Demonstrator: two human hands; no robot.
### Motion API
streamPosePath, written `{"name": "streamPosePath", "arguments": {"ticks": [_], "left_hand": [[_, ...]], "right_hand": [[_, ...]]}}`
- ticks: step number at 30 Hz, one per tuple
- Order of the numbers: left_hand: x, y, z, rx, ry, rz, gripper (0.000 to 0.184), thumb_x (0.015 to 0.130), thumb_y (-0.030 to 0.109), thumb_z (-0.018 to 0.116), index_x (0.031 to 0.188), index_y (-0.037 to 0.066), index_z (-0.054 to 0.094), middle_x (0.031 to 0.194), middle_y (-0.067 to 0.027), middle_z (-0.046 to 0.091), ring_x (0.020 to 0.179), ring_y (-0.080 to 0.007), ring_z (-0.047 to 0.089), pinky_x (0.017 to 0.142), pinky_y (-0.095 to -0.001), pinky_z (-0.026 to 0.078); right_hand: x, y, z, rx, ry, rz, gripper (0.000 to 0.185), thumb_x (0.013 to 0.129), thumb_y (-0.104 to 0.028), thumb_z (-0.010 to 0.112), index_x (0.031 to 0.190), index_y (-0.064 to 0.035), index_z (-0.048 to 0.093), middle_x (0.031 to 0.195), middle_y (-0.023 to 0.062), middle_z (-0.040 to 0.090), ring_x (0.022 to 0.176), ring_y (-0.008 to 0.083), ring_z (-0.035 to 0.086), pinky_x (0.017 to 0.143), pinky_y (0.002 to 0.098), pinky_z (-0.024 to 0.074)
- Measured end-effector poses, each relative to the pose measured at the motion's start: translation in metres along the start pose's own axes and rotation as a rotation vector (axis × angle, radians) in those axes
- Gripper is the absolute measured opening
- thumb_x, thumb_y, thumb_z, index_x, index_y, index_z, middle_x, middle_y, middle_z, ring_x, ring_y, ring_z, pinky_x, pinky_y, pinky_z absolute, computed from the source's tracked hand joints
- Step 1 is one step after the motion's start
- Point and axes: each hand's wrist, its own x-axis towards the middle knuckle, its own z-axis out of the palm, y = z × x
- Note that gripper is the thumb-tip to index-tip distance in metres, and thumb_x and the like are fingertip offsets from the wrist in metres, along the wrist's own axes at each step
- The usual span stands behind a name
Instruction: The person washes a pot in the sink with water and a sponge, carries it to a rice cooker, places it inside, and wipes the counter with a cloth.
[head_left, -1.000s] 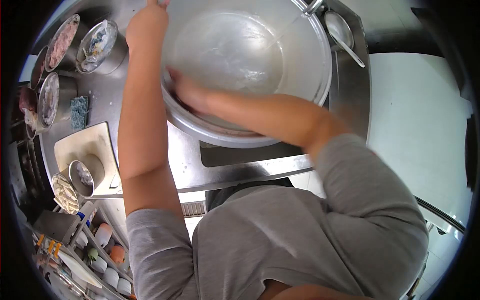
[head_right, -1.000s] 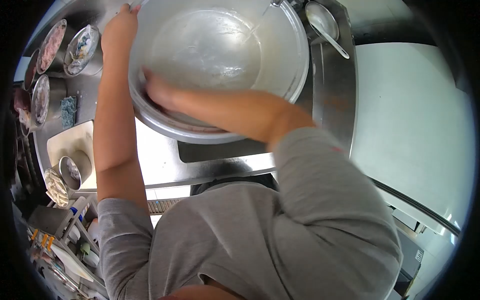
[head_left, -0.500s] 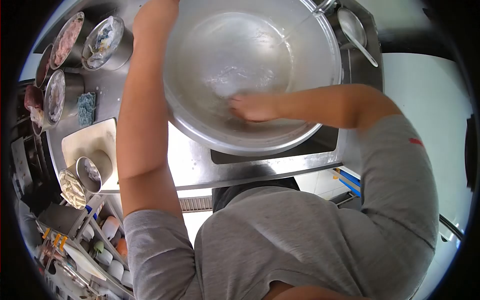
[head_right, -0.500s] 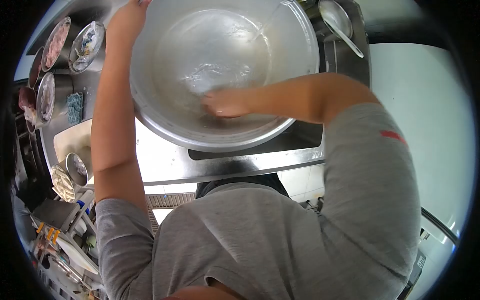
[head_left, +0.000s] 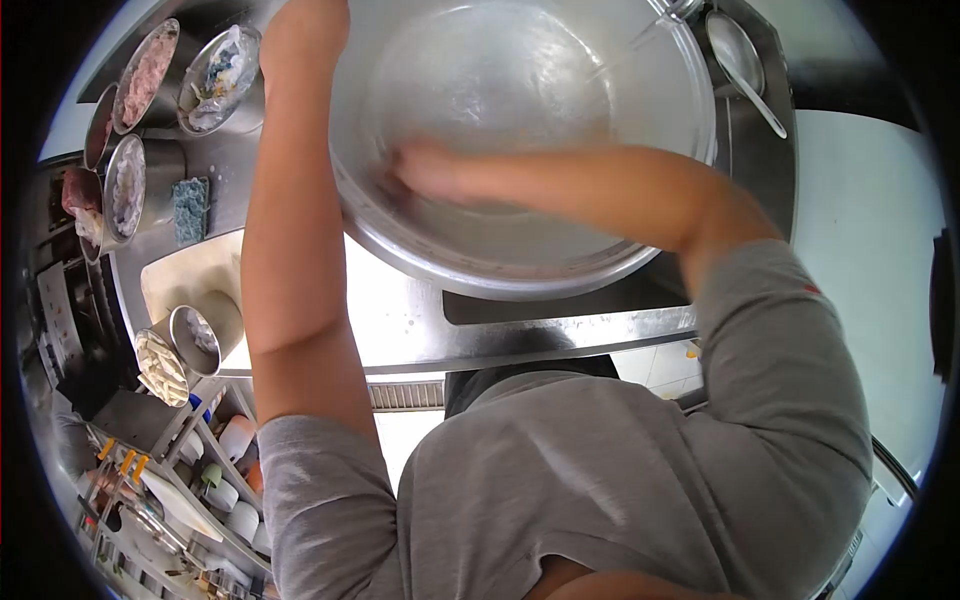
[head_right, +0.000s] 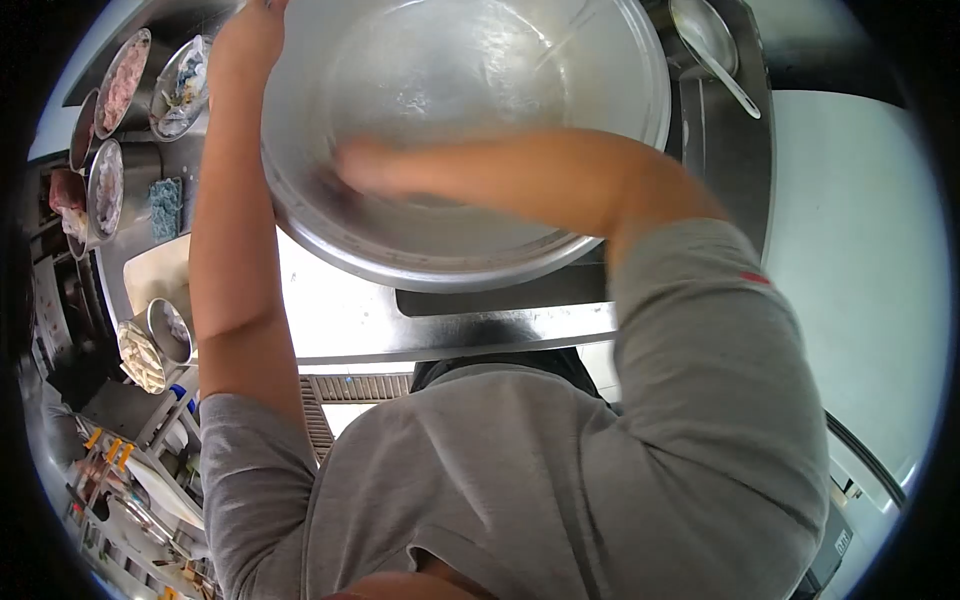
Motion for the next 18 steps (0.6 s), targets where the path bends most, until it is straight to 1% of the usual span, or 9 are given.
{"name": "streamPosePath", "arguments": {"ticks": [1,3,6,9,11,13,16,17,18], "left_hand": [[0.000,-0.001,0.002,0.005,0.000,0.008,0.032,0.093,0.030,0.045,0.103,0.001,0.054,0.091,-0.0274,0.062,0.091,-0.0432,0.059,0.079,-0.0511,0.046],[0.002,0.000,0.002,0.010,0.019,0.020,0.033,0.093,0.030,0.044,0.103,0.001,0.054,0.091,-0.0270,0.062,0.091,-0.0430,0.059,0.079,-0.0511,0.046],[0.000,0.004,-0.005,0.006,-0.031,-0.017,0.034,0.093,0.032,0.044,0.105,0.002,0.054,0.092,-0.0259,0.063,0.091,-0.0425,0.059,0.079,-0.0512,0.045],[-0.007,0.012,-0.017,-0.022,-0.057,-0.028,0.035,0.093,0.033,0.043,0.106,0.002,0.054,0.093,-0.0248,0.063,0.093,-0.0419,0.059,0.080,-0.0513,0.045],[-0.003,0.007,-0.012,-0.010,-0.080,-0.029,0.036,0.093,0.034,0.043,0.106,0.002,0.054,0.094,-0.0248,0.063,0.093,-0.0418,0.059,0.080,-0.0512,0.045],[0.003,0.002,-0.006,-0.020,-0.059,-0.027,0.036,0.093,0.034,0.043,0.106,0.002,0.055,0.094,-0.0251,0.063,0.093,-0.0418,0.059,0.081,-0.0510,0.045],[0.001,-0.005,0.001,-0.044,-0.039,-0.011,0.036,0.093,0.033,0.043,0.106,0.002,0.055,0.095,-0.0257,0.063,0.093,-0.0417,0.059,0.081,-0.0507,0.045],[0.001,-0.003,-0.002,-0.047,-0.058,-0.012,0.036,0.093,0.033,0.043,0.106,0.001,0.055,0.095,-0.0258,0.063,0.093,-0.0416,0.059,0.081,-0.0505,0.045],[0.003,-0.003,-0.005,-0.055,-0.068,-0.019,0.036,0.092,0.033,0.044,0.105,0.001,0.056,0.095,-0.0260,0.063,0.093,-0.0414,0.059,0.081,-0.0503,0.045]], "right_hand": [[-0.037,0.009,-0.006,-0.081,-0.273,0.041,0.028,0.086,-0.024,0.056,0.091,0.0017,0.065,0.088,0.0226,0.064,0.077,0.0313,0.062,0.072,0.0421,0.0473],[-0.075,0.005,-0.020,0.067,-0.365,0.246,0.023,0.085,-0.018,0.055,0.096,0.0014,0.060,0.094,0.0214,0.061,0.089,0.0313,0.060,0.077,0.0421,0.0466],[-0.078,0.014,-0.016,-0.327,-0.112,-0.392,0.022,0.084,-0.014,0.053,0.099,0.0011,0.056,0.098,0.0202,0.056,0.097,0.0333,0.055,0.081,0.0428,0.0448],[-0.048,0.016,-0.003,-0.379,-0.065,-0.431,0.017,0.084,-0.011,0.052,0.097,0.0005,0.054,0.100,0.0191,0.051,0.098,0.0359,0.052,0.082,0.0429,0.0443],[-0.023,0.004,-0.022,-0.450,0.155,-0.541,0.017,0.083,-0.009,0.053,0.096,0.0024,0.054,0.099,0.0211,0.051,0.097,0.0370,0.052,0.081,0.0432,0.0440],[0.016,-0.013,-0.049,-0.161,0.064,-0.182,0.020,0.086,-0.012,0.050,0.099,0.0015,0.055,0.103,0.0220,0.051,0.099,0.0368,0.051,0.082,0.0436,0.0438],[0.040,0.018,-0.051,-0.432,0.142,-0.427,0.027,0.089,-0.020,0.044,0.105,-0.0014,0.056,0.108,0.0210,0.052,0.099,0.0362,0.053,0.082,0.0436,0.0441],[0.017,0.017,-0.040,-0.330,-0.058,-0.332,0.028,0.090,-0.021,0.043,0.107,-0.0030,0.056,0.112,0.0194,0.052,0.097,0.0352,0.054,0.082,0.0432,0.0447],[-0.004,0.023,-0.038,-0.310,-0.111,-0.324,0.028,0.090,-0.021,0.043,0.108,-0.0036,0.056,0.113,0.0181,0.052,0.095,0.0343,0.055,0.081,0.0429,0.0452]]}}
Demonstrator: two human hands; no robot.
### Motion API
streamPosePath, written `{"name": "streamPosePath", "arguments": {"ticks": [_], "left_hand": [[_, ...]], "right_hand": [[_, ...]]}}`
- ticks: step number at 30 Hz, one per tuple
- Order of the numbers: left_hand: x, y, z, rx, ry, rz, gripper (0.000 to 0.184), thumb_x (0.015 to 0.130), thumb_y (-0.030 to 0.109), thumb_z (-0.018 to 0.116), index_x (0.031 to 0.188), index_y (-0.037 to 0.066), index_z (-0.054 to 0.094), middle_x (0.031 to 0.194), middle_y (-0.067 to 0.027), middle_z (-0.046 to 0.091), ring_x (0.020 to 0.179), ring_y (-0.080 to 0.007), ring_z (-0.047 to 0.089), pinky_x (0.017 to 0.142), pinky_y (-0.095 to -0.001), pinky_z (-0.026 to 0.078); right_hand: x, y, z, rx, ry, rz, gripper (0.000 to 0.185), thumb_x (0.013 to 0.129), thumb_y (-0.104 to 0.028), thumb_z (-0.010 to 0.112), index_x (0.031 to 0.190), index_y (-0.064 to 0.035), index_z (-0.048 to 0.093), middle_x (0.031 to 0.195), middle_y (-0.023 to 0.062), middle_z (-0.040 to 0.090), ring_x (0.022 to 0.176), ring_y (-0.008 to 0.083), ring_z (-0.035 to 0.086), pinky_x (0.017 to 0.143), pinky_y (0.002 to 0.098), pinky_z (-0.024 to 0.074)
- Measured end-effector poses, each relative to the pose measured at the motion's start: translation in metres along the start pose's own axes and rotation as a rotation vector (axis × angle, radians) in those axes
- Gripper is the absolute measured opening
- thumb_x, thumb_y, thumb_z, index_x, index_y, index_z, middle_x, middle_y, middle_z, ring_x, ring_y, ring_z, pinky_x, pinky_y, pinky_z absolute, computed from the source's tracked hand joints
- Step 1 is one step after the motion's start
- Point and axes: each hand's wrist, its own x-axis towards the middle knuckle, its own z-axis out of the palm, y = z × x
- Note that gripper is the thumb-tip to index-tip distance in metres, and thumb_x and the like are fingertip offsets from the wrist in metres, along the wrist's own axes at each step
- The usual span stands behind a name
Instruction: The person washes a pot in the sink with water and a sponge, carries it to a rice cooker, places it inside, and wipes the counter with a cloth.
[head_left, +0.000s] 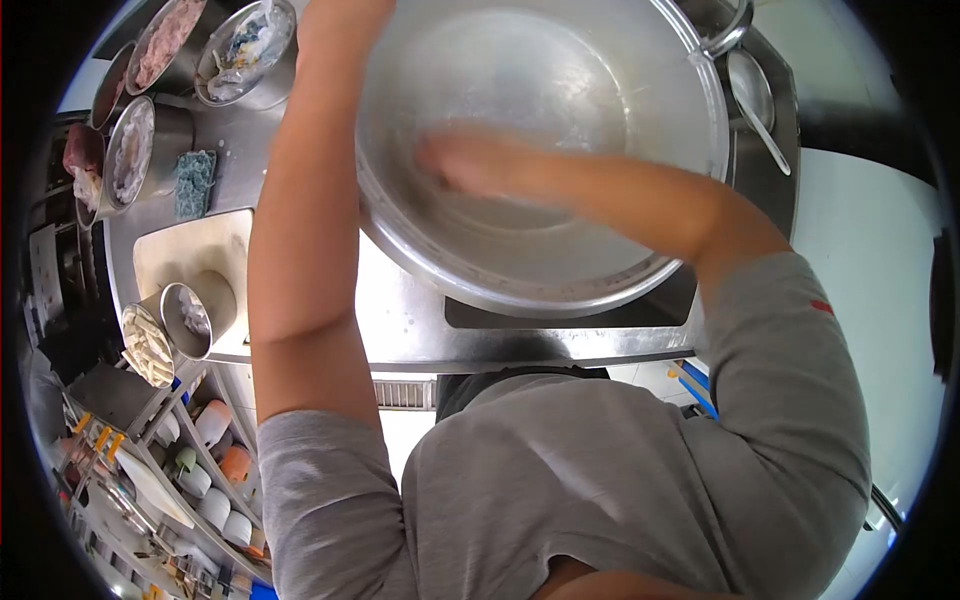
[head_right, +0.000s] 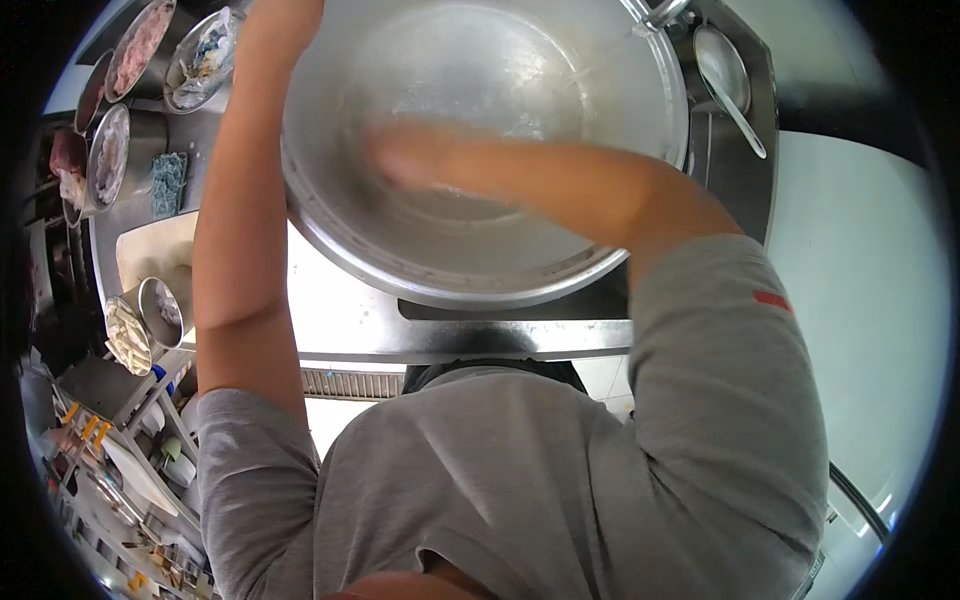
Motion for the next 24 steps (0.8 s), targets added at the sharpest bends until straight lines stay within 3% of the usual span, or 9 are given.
{"name": "streamPosePath", "arguments": {"ticks": [1,3,5,7,10,13,18,21,24], "left_hand": [[0.002,-0.002,0.000,-0.011,0.028,0.019,0.036,0.092,0.032,0.044,0.105,0.000,0.056,0.094,-0.0260,0.063,0.092,-0.0413,0.059,0.081,-0.0504,0.046],[0.000,-0.005,0.006,-0.030,0.069,0.057,0.037,0.092,0.032,0.044,0.103,0.000,0.057,0.093,-0.0258,0.063,0.091,-0.0409,0.060,0.080,-0.0504,0.046],[0.005,-0.005,0.010,-0.029,0.016,0.056,0.037,0.092,0.032,0.044,0.101,-0.001,0.058,0.091,-0.0251,0.064,0.089,-0.0403,0.061,0.079,-0.0503,0.047],[0.001,-0.010,0.008,-0.018,0.018,0.074,0.037,0.092,0.032,0.044,0.099,-0.001,0.059,0.090,-0.0239,0.064,0.086,-0.0396,0.062,0.076,-0.0499,0.048],[0.008,-0.012,0.014,-0.007,0.016,0.054,0.037,0.092,0.033,0.044,0.101,0.000,0.059,0.089,-0.0224,0.065,0.085,-0.0384,0.063,0.074,-0.0488,0.050],[-0.006,-0.009,-0.002,-0.059,-0.030,-0.039,0.037,0.092,0.034,0.044,0.106,0.003,0.057,0.090,-0.0230,0.065,0.088,-0.0379,0.063,0.077,-0.0488,0.049],[-0.023,-0.038,-0.019,-0.042,-0.018,-0.183,0.035,0.091,0.034,0.047,0.114,0.009,0.057,0.093,-0.0216,0.065,0.091,-0.0372,0.062,0.079,-0.0481,0.048],[-0.028,-0.085,-0.010,-0.046,0.217,-0.035,0.051,0.086,0.044,0.055,0.122,0.007,0.053,0.108,-0.0225,0.060,0.100,-0.0397,0.058,0.083,-0.0462,0.047],[-0.033,-0.100,-0.025,-0.035,0.247,-0.098,0.053,0.079,0.040,0.066,0.122,0.010,0.054,0.113,-0.0201,0.057,0.105,-0.0359,0.055,0.088,-0.0438,0.046]], "right_hand": [[-0.021,-0.002,0.005,0.029,-0.049,0.001,0.028,0.091,-0.021,0.043,0.109,-0.0042,0.056,0.114,0.0168,0.053,0.094,0.0333,0.056,0.081,0.0426,0.0457],[-0.053,0.010,0.010,-0.099,0.135,-0.105,0.026,0.091,-0.019,0.045,0.108,-0.0033,0.056,0.112,0.0147,0.055,0.092,0.0314,0.058,0.080,0.0421,0.0464],[-0.020,0.054,-0.031,0.965,0.307,0.564,0.025,0.089,-0.015,0.051,0.110,-0.0030,0.055,0.112,0.0137,0.055,0.097,0.0303,0.058,0.081,0.0413,0.0470],[-0.013,0.060,-0.069,0.214,0.374,0.378,0.029,0.084,-0.011,0.058,0.111,-0.0025,0.055,0.110,0.0155,0.056,0.101,0.0305,0.058,0.081,0.0403,0.0475],[-0.010,0.038,-0.004,-0.239,0.280,-0.024,0.035,0.078,-0.009,0.065,0.111,-0.0021,0.055,0.109,0.0187,0.056,0.101,0.0313,0.058,0.080,0.0395,0.0480],[-0.010,-0.001,-0.002,-0.054,0.137,-0.027,0.036,0.076,-0.010,0.067,0.109,-0.0025,0.056,0.098,0.0171,0.059,0.096,0.0287,0.059,0.080,0.0389,0.0480],[-0.032,-0.009,-0.100,0.761,0.345,0.577,0.034,0.076,-0.009,0.063,0.109,-0.0063,0.055,0.099,0.0113,0.051,0.082,0.0288,0.057,0.073,0.0370,0.0503],[-0.076,0.014,-0.137,1.617,0.679,0.688,0.030,0.082,-0.007,0.057,0.110,0.0011,0.049,0.101,0.0158,0.046,0.086,0.0324,0.054,0.078,0.0385,0.0537],[-0.109,0.019,-0.142,1.791,1.144,0.583,0.026,0.087,-0.005,0.050,0.108,0.0080,0.042,0.104,0.0218,0.042,0.093,0.0364,0.051,0.088,0.0460,0.0531]]}}
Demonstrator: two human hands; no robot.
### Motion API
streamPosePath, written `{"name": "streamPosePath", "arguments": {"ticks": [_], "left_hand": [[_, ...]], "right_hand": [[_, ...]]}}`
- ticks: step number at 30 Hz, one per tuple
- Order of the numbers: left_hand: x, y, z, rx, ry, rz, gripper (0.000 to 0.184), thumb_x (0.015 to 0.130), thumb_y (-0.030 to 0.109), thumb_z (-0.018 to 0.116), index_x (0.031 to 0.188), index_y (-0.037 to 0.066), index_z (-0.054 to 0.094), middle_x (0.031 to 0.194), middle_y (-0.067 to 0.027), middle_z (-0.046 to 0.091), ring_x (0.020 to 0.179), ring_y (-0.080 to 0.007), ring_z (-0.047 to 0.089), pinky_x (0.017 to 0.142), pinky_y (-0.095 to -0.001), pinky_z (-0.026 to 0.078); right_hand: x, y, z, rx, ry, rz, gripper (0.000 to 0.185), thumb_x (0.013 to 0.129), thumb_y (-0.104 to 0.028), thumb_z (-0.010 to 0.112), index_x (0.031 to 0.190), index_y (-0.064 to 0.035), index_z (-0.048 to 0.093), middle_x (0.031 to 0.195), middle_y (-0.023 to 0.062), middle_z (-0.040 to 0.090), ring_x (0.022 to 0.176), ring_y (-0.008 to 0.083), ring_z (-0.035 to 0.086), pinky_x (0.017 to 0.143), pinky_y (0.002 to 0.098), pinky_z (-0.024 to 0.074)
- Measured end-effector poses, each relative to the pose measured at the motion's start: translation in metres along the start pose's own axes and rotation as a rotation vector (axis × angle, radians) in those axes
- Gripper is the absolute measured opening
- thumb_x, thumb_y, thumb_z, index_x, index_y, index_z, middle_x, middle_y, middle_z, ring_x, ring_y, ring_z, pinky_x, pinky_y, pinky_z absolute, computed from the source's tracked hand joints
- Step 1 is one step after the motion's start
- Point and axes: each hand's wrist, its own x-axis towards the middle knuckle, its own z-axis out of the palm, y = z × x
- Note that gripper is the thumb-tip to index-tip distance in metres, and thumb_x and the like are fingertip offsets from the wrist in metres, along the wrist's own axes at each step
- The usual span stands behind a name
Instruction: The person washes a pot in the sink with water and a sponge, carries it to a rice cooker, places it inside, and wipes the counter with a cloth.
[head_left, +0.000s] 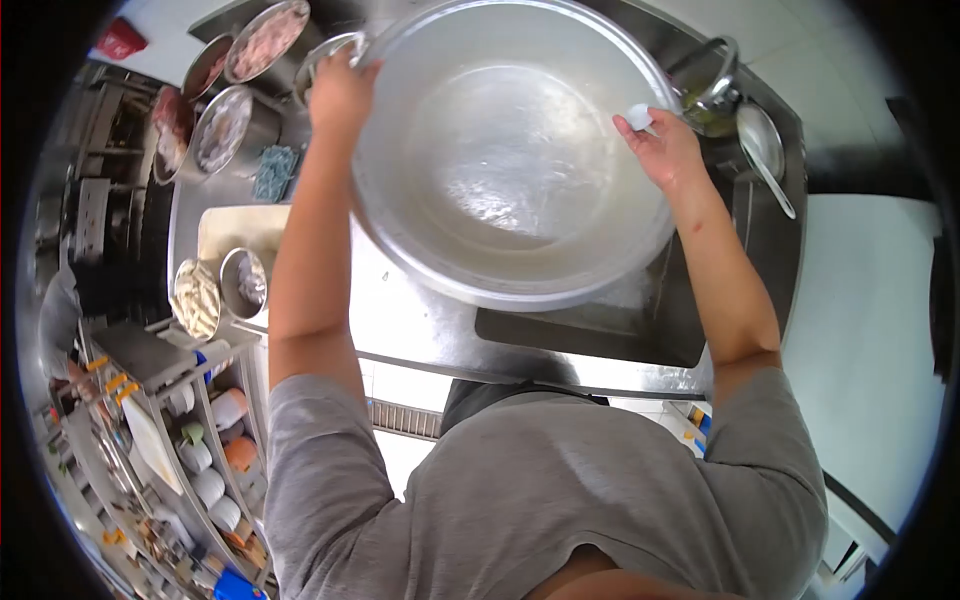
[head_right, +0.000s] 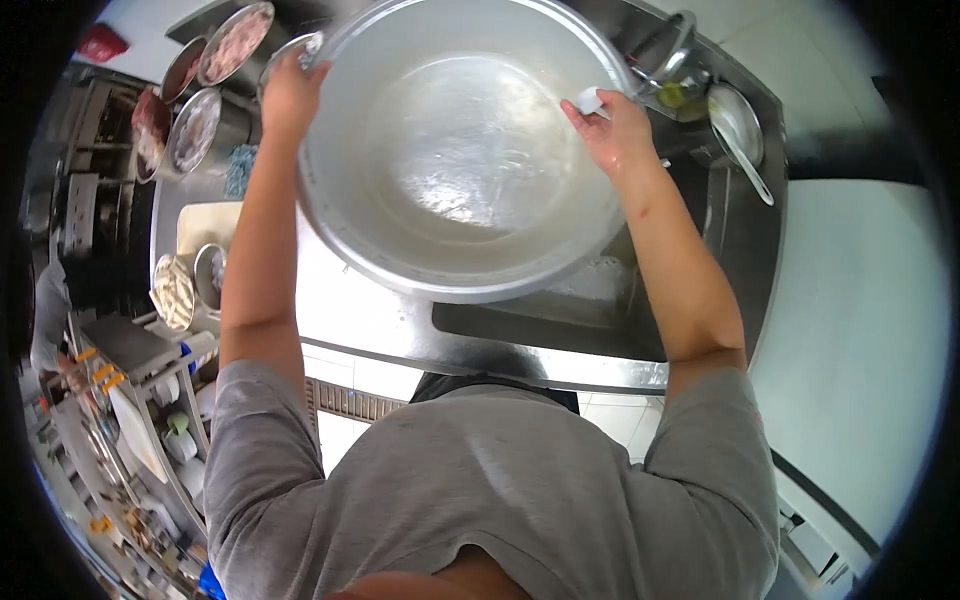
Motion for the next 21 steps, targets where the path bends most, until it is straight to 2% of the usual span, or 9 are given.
{"name": "streamPosePath", "arguments": {"ticks": [5,7,8,11,14,16,17,19,21], "left_hand": [[-0.009,-0.005,-0.036,-0.058,0.095,0.102,0.053,0.073,0.037,0.072,0.117,0.010,0.059,0.114,-0.0188,0.057,0.108,-0.0341,0.054,0.089,-0.0414,0.044],[-0.008,-0.059,-0.026,-0.436,0.205,-0.219,0.034,0.079,0.032,0.068,0.099,0.004,0.067,0.093,-0.0112,0.068,0.083,-0.0219,0.064,0.078,-0.0334,0.047],[-0.019,-0.079,-0.027,-0.328,0.365,-0.296,0.031,0.078,0.034,0.067,0.088,0.004,0.068,0.076,-0.0098,0.068,0.070,-0.0280,0.064,0.072,-0.0359,0.050],[-0.039,-0.177,0.008,0.211,-0.007,-0.503,0.037,0.077,0.032,0.065,0.105,0.008,0.062,0.117,-0.0140,0.058,0.100,-0.0323,0.058,0.082,-0.0415,0.048],[-0.083,-0.185,0.049,0.643,-0.026,-0.267,0.035,0.081,0.030,0.060,0.112,0.013,0.059,0.130,-0.0147,0.044,0.115,-0.0370,0.047,0.089,-0.0459,0.045],[-0.075,-0.165,0.035,0.552,-0.207,-0.387,0.031,0.084,0.027,0.055,0.112,0.014,0.059,0.128,-0.0147,0.043,0.117,-0.0366,0.044,0.090,-0.0474,0.044],[-0.070,-0.161,0.024,0.513,-0.293,-0.443,0.030,0.085,0.026,0.053,0.112,0.015,0.058,0.127,-0.0147,0.043,0.118,-0.0364,0.042,0.091,-0.0481,0.043],[-0.068,-0.181,0.018,0.452,-0.185,-0.362,0.022,0.084,0.015,0.051,0.102,0.013,0.063,0.115,-0.0156,0.052,0.106,-0.0350,0.051,0.088,-0.0431,0.046],[-0.073,-0.181,-0.005,0.335,-0.078,-0.289,0.018,0.081,0.010,0.054,0.095,0.010,0.065,0.104,-0.0158,0.057,0.097,-0.0340,0.056,0.084,-0.0407,0.047]], "right_hand": [[-0.046,-0.013,-0.022,0.090,-0.090,-0.140,0.028,0.088,-0.012,0.056,0.108,0.0044,0.045,0.100,0.0143,0.048,0.092,0.0304,0.053,0.084,0.0432,0.0516],[-0.067,-0.022,-0.037,-0.125,-0.078,-0.269,0.031,0.085,-0.017,0.060,0.109,-0.0005,0.050,0.098,0.0100,0.053,0.087,0.0248,0.056,0.075,0.0368,0.0505],[-0.070,-0.025,-0.043,-0.185,-0.042,-0.305,0.032,0.084,-0.019,0.061,0.110,-0.0030,0.052,0.097,0.0086,0.055,0.084,0.0224,0.056,0.074,0.0341,0.0482],[-0.070,-0.022,-0.041,-0.362,-0.070,-0.328,0.039,0.080,-0.026,0.063,0.115,-0.0104,0.054,0.103,0.0040,0.058,0.081,0.0157,0.056,0.072,0.0258,0.0413],[-0.060,0.027,0.038,-0.671,-0.365,-0.388,0.043,0.082,-0.025,0.063,0.122,-0.0150,0.052,0.101,0.0041,0.057,0.086,0.0126,0.054,0.080,0.0284,0.0409],[-0.024,0.108,0.090,-0.628,-0.639,-0.432,0.037,0.087,-0.021,0.059,0.123,-0.0134,0.052,0.105,0.0056,0.053,0.093,0.0152,0.051,0.083,0.0321,0.0426],[-0.034,0.138,0.113,-0.679,-0.706,-0.212,0.039,0.087,-0.022,0.059,0.123,-0.0128,0.053,0.110,0.0110,0.054,0.104,0.0212,0.052,0.088,0.0341,0.0428],[-0.045,0.193,0.139,-1.042,-0.758,-0.478,0.040,0.085,-0.025,0.060,0.122,-0.0102,0.054,0.112,0.0168,0.055,0.110,0.0289,0.051,0.094,0.0372,0.0410],[-0.049,0.206,0.145,-0.917,-0.758,-0.306,0.040,0.085,-0.027,0.060,0.120,-0.0085,0.056,0.111,0.0192,0.055,0.111,0.0322,0.051,0.095,0.0383,0.0405]]}}
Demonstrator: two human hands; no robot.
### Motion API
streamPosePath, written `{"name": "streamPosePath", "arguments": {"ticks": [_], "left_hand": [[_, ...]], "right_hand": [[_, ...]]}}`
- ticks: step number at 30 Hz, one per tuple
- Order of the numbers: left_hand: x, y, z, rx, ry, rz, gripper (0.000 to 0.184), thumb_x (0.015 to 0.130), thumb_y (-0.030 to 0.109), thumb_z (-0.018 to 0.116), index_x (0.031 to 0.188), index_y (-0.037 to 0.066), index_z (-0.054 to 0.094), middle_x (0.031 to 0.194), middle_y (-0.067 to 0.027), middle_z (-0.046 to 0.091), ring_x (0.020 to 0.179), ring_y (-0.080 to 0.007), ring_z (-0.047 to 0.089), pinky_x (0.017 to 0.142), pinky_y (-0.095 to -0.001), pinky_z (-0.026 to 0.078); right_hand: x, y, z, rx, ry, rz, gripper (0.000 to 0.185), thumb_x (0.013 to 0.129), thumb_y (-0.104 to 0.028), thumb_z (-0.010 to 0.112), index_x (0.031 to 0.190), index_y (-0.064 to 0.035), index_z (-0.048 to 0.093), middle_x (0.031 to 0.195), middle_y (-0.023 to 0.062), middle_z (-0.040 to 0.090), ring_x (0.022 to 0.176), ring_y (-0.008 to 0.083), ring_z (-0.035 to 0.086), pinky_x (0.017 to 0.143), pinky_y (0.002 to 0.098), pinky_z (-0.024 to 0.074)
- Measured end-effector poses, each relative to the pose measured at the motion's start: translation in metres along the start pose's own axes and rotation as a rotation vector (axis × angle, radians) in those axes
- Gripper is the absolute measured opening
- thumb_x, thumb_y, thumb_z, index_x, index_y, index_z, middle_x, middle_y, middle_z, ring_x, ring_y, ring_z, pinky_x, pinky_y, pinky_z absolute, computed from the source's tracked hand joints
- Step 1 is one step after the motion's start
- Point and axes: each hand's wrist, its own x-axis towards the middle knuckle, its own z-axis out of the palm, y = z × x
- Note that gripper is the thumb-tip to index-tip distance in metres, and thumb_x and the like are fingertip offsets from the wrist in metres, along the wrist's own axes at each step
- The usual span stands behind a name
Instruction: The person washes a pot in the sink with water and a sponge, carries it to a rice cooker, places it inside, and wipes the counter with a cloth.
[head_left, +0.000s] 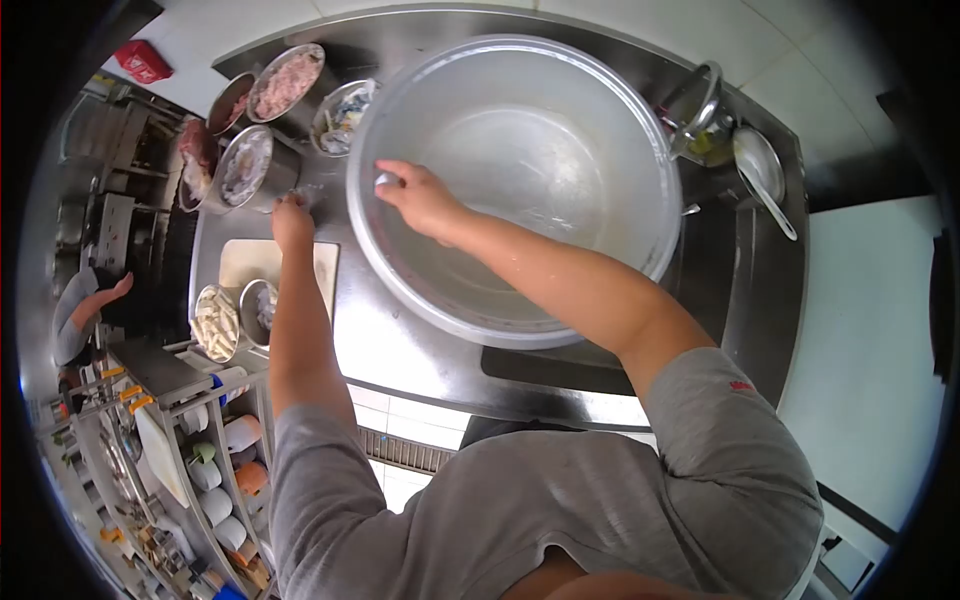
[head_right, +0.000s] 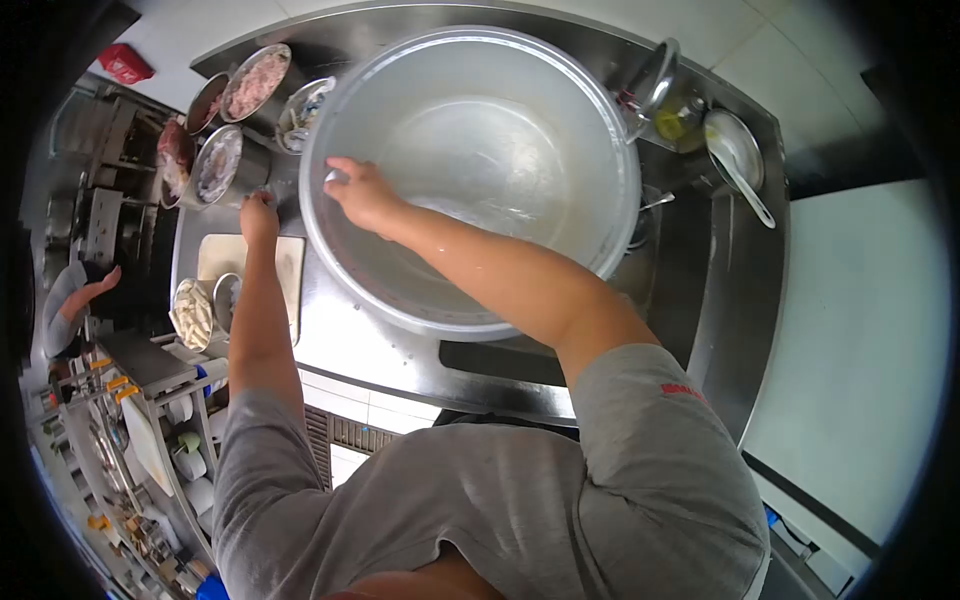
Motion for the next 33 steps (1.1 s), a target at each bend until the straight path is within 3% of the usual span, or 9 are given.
{"name": "streamPosePath", "arguments": {"ticks": [8,11,15,19,21,23,27,29,33], "left_hand": [[-0.042,0.110,-0.166,-0.591,0.569,0.208,0.021,0.070,-0.002,0.058,0.089,0.005,0.064,0.087,-0.0080,0.064,0.081,-0.0203,0.062,0.073,-0.0290,0.049],[-0.047,0.198,-0.177,-0.935,0.599,0.322,0.025,0.069,-0.005,0.060,0.093,0.003,0.062,0.092,-0.0073,0.062,0.083,-0.0176,0.060,0.073,-0.0257,0.048],[-0.035,0.245,-0.101,-1.068,0.266,0.240,0.032,0.073,-0.003,0.056,0.101,0.008,0.063,0.100,-0.0104,0.061,0.091,-0.0208,0.060,0.083,-0.0316,0.047],[-0.039,0.241,-0.114,-0.148,0.695,0.504,0.038,0.078,0.009,0.056,0.115,0.017,0.059,0.116,-0.0140,0.057,0.102,-0.0314,0.058,0.090,-0.0418,0.045],[-0.033,0.235,-0.097,-0.013,0.443,0.312,0.042,0.086,0.025,0.054,0.127,0.027,0.050,0.118,-0.0166,0.055,0.105,-0.0370,0.057,0.086,-0.0472,0.047],[-0.030,0.237,-0.085,-0.061,0.022,0.146,0.042,0.090,0.030,0.051,0.132,0.030,0.046,0.115,-0.0174,0.056,0.104,-0.0368,0.057,0.084,-0.0479,0.048],[-0.017,0.230,-0.078,-0.165,-0.050,0.162,0.039,0.093,0.030,0.046,0.132,0.027,0.046,0.104,-0.0203,0.059,0.091,-0.0355,0.062,0.077,-0.0435,0.049],[-0.015,0.227,-0.079,-0.143,-0.057,0.166,0.038,0.094,0.029,0.044,0.132,0.027,0.046,0.101,-0.0211,0.060,0.088,-0.0355,0.063,0.075,-0.0437,0.050],[-0.015,0.226,-0.079,-0.160,-0.060,0.202,0.038,0.094,0.029,0.042,0.131,0.025,0.046,0.100,-0.0220,0.060,0.088,-0.0363,0.063,0.076,-0.0443,0.049]], "right_hand": [[0.092,-0.065,-0.051,0.070,0.331,-0.333,0.057,0.077,-0.036,0.069,0.122,-0.0038,0.054,0.120,0.0225,0.053,0.109,0.0292,0.053,0.089,0.0369,0.0438],[0.122,-0.074,-0.061,-0.154,0.681,-0.354,0.068,0.084,-0.039,0.065,0.136,-0.0056,0.036,0.109,0.0125,0.056,0.094,0.0158,0.057,0.073,0.0303,0.0465],[0.046,-0.051,-0.067,0.350,0.016,-0.125,0.088,0.077,-0.047,0.069,0.140,-0.0027,0.026,0.124,0.0166,0.052,0.110,0.0267,0.053,0.086,0.0376,0.0452],[0.008,0.043,-0.116,-0.440,0.189,-0.055,0.069,0.082,-0.035,0.066,0.134,-0.0030,0.034,0.112,0.0199,0.057,0.092,0.0219,0.059,0.076,0.0374,0.0484],[-0.038,0.036,-0.124,-0.566,-0.173,0.174,0.062,0.085,-0.033,0.062,0.135,-0.0067,0.035,0.107,0.0225,0.057,0.093,0.0299,0.059,0.078,0.0393,0.0481],[-0.076,0.063,-0.114,-1.027,-0.459,-0.040,0.052,0.087,-0.034,0.058,0.129,-0.0092,0.041,0.102,0.0239,0.057,0.094,0.0357,0.058,0.079,0.0435,0.0477],[-0.086,0.064,-0.056,-1.170,-0.687,-0.191,0.035,0.087,-0.014,0.051,0.121,-0.0101,0.051,0.109,0.0217,0.052,0.090,0.0386,0.060,0.076,0.0464,0.0502],[-0.052,0.028,-0.021,-1.029,-0.373,0.089,0.026,0.087,-0.014,0.049,0.111,-0.0050,0.055,0.108,0.0216,0.056,0.093,0.0356,0.061,0.074,0.0437,0.0517],[0.076,0.091,-0.016,-1.126,0.160,-0.049,0.021,0.085,-0.009,0.048,0.102,-0.0015,0.059,0.097,0.0190,0.065,0.089,0.0301,0.065,0.071,0.0422,0.0518]]}}
